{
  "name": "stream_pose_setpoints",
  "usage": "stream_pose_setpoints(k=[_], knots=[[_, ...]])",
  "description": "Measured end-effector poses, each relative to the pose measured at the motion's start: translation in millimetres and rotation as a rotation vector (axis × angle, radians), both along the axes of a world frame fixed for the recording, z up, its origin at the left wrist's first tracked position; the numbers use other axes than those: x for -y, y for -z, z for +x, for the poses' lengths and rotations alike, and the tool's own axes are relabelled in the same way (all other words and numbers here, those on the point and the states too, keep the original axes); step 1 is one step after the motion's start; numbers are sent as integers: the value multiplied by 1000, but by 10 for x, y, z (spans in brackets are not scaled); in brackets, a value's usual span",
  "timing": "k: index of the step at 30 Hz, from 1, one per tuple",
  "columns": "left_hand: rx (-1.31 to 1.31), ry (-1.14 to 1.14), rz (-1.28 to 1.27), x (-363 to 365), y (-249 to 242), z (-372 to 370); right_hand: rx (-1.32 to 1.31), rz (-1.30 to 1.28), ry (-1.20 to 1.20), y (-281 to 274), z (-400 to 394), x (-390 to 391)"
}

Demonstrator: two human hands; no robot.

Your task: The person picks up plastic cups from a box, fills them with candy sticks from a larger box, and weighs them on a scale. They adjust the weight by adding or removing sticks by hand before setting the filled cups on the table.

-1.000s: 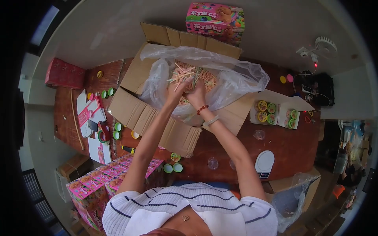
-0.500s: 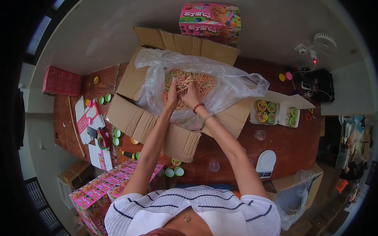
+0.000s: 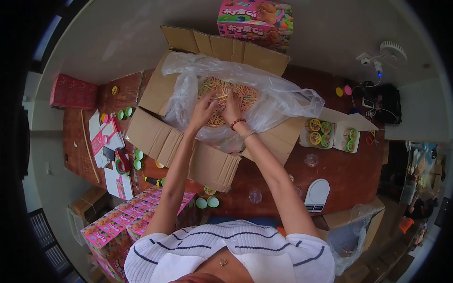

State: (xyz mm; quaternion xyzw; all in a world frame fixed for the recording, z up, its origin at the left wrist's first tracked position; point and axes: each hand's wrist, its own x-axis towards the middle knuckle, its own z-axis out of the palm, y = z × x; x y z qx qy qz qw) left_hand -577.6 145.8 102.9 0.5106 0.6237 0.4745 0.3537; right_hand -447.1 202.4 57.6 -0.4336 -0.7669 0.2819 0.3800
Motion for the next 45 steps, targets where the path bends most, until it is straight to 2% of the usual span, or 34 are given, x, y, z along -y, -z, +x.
stream_pose_setpoints(k=[1,2,4,5,7,8,9,10,11,12,13,15,16,17,18,19,21,23,27,29,30,31,33,34,38,40,45], knots=[[-365,29,-45,60,-55,0,70,-22,-14,9,2,12],[-368,27,-44,109,-105,19,43,-205,-74,13,23,-10],[-384,1,95,116,-249,67,-72,-253,-57,-210,71,68],[-379,-5,92,65,-251,60,113,-181,-54,-243,101,94],[-584,239,4,32,-173,35,172,-431,-40,-151,83,-9],[-586,229,10,17,-177,52,219,-261,-17,-132,101,-25],[-602,115,98,13,-184,97,219,-252,-25,-105,78,-55],[-612,9,172,72,-195,147,122,-136,-39,-54,73,6],[-608,5,163,110,-146,160,24,-18,-54,-5,67,61],[-619,40,153,101,-19,147,-28,-205,-90,-50,28,70],[-632,80,144,85,-20,140,-29,-202,-92,-169,30,90],[-607,99,181,60,-165,94,-85,-427,-4,-383,10,86],[-567,107,202,86,-175,111,-56,-38,66,-172,-62,63],[-553,105,179,222,-130,160,19,-193,13,45,0,14],[-582,91,131,272,-136,159,84,-335,-39,9,16,-51],[-624,64,110,169,-180,99,57,-199,-5,-36,12,0],[-605,-21,61,220,-207,86,37,-91,-62,-87,40,-42],[-117,-19,-101,213,-234,47,32,1,-79,-93,91,54],[34,-190,-129,244,-263,3,-111,-72,-33,-114,65,105],[-585,-173,165,172,-86,-188,-20,-69,-4,-90,100,72],[-790,-219,199,227,-293,-87,25,-64,6,-91,93,26],[-789,-219,195,203,-290,-58,4,1,6,-84,104,41],[-493,57,242,180,-263,-19,47,9,10,-63,85,68],[-275,94,111,178,-250,22,84,33,17,-69,59,42],[-288,117,165,126,-181,45,-42,-91,12,-205,110,94],[-326,29,141,155,-184,112,-21,-72,-41,-190,108,66],[-449,36,95,136,-268,55,-40,-84,-85,-77,66,111]])
